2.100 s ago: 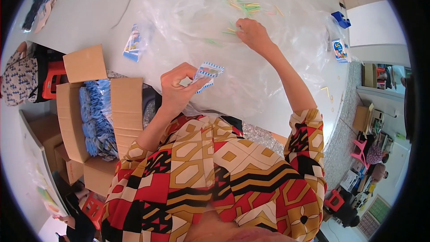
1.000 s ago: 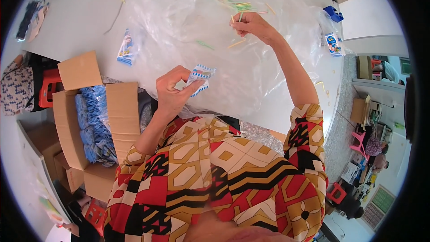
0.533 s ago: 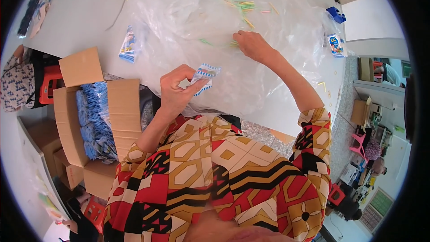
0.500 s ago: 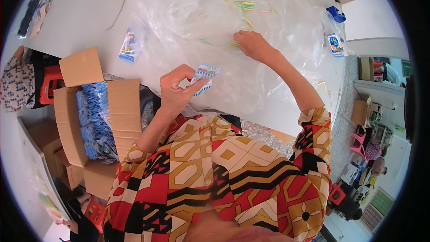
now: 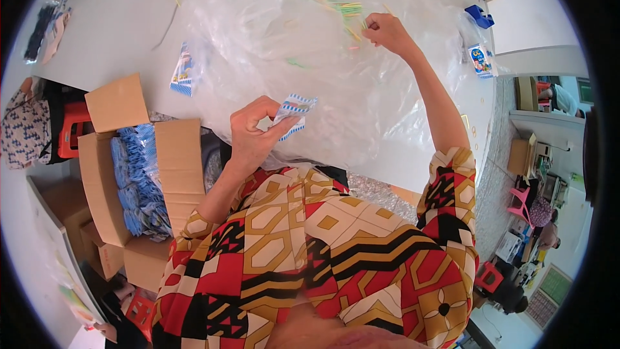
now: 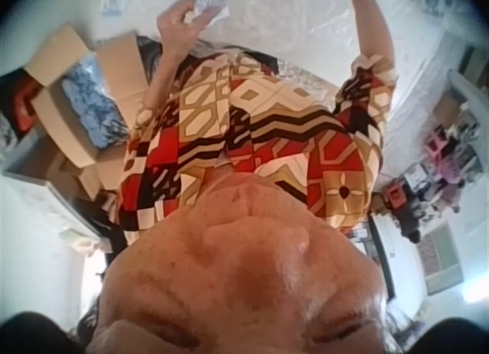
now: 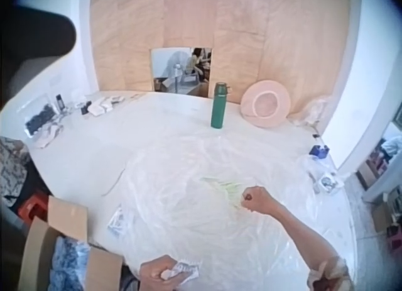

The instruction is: Packing small plastic sticks into individual patterned plastic bags and placing them in a cardboard box.

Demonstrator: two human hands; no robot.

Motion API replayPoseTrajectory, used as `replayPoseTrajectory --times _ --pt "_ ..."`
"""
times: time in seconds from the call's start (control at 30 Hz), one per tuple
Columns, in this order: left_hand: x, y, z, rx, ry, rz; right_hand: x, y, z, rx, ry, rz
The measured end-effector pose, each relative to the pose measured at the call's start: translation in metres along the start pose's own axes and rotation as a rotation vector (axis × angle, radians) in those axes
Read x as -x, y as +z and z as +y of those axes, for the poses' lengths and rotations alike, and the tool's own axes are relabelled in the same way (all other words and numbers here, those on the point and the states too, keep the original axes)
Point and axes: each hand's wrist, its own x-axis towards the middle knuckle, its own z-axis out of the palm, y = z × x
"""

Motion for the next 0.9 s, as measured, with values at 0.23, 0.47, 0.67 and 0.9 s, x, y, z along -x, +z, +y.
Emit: replayPoseTrajectory --times 0.23,0.47,0.67,0.9 --pt "0.0 -0.002 -0.001 -0.005 -0.018 -0.003 -0.038 0.016 0.027 0.072 0.106 -0.126" --pt "0.0 -0.001 -0.002 0.009 -0.028 -0.009 -0.054 0.03 0.043 0.433 -0.169 0.026" --pt "0.001 -0.001 -0.003 0.023 -0.026 -0.007 -0.054 0.025 0.025 0.457 -0.058 -0.036" --pt "0.003 0.0 -0.004 0.041 -0.034 -0.019 -0.028 0.001 0.012 0.102 0.025 -0.071"
